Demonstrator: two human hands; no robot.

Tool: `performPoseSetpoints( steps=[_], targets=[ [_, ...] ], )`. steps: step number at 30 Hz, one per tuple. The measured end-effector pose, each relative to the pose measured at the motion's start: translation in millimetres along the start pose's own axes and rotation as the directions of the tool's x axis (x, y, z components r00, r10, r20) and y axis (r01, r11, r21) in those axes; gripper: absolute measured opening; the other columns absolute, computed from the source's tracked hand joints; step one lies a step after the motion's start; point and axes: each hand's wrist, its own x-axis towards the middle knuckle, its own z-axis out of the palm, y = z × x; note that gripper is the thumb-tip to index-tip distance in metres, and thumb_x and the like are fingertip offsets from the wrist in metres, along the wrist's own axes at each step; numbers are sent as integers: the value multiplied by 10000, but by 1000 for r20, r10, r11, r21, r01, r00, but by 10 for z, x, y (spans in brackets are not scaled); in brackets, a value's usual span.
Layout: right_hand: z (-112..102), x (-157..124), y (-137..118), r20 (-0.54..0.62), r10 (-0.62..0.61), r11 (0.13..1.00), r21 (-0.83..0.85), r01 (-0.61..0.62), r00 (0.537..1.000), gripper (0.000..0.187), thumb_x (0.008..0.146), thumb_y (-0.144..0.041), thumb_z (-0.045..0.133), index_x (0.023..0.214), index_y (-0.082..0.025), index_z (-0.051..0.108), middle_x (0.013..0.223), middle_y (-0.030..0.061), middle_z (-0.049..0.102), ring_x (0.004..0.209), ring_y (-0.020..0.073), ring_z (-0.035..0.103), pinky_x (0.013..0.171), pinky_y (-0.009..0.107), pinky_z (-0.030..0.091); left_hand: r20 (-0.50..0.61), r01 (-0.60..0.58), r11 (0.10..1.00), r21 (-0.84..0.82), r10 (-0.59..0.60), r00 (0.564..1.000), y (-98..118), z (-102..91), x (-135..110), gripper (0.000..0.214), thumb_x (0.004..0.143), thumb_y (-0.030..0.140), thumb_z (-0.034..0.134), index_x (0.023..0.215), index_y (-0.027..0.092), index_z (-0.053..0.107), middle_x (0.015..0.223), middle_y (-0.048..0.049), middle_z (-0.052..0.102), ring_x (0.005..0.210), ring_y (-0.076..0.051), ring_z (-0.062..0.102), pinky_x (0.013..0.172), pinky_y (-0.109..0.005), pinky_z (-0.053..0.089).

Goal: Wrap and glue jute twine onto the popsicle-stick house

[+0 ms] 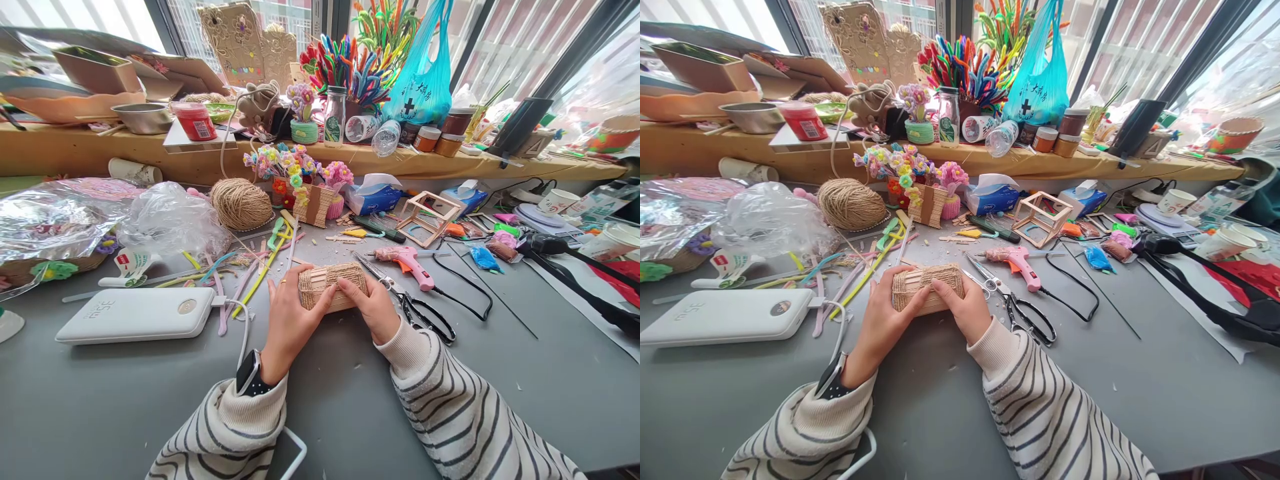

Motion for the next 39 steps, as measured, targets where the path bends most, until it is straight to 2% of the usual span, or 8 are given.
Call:
performPoseSetpoints(
  steps=[9, 16, 23, 32, 39],
  targets=[
    [8, -3, 1, 8, -10, 1000, 7, 10, 1000, 322, 721, -396, 645, 961, -182, 625, 1003, 58, 693, 960, 214, 630, 893, 364, 477, -14, -3, 1000, 25, 3, 1000, 15, 8, 6, 382, 756, 471, 555, 1038, 228, 470, 1102, -64, 616, 1012, -255, 566, 1049, -552, 199],
    [10, 2, -1, 10, -19, 1000, 14, 19, 1000, 316, 725, -394, 642, 961, -185, 622, 1002, 53, 696, 963, 207, 631, 897, 356, 474, -46, -19, 999, 43, 21, 999, 10, 14, -2, 381, 744, 464, 574, 1031, 232, 477, 1097, -60, 625, 1025, -257, 575, 1071, -550, 160],
    [9, -5, 5, 11, -8, 999, 31, 8, 1000, 319, 730, -387, 644, 970, -178, 624, 1007, 53, 692, 962, 199, 622, 885, 347, 466, -10, -10, 1000, 24, 10, 1000, 0, 9, 0, 392, 773, 482, 526, 1066, 229, 464, 1102, -58, 613, 1009, -251, 566, 1072, -567, 125],
    [11, -8, 1, 2, 5, 999, 46, -5, 1000, 304, 721, -387, 653, 949, -186, 639, 983, 40, 699, 947, 199, 625, 879, 345, 463, 5, -15, 1000, 0, 15, 1000, -3, -9, 0, 412, 778, 508, 502, 1079, 231, 455, 1112, -75, 593, 1053, -266, 534, 1045, -546, 201],
    [5, -3, 9, 10, 5, 998, 58, -6, 1000, 319, 714, -397, 659, 953, -186, 641, 995, 39, 697, 950, 198, 626, 890, 345, 461, 14, -15, 1000, -20, 15, 1000, -3, -8, 5, 431, 777, 519, 489, 1088, 224, 453, 1128, -80, 588, 1063, -270, 531, 1067, -561, 148]
  ],
)
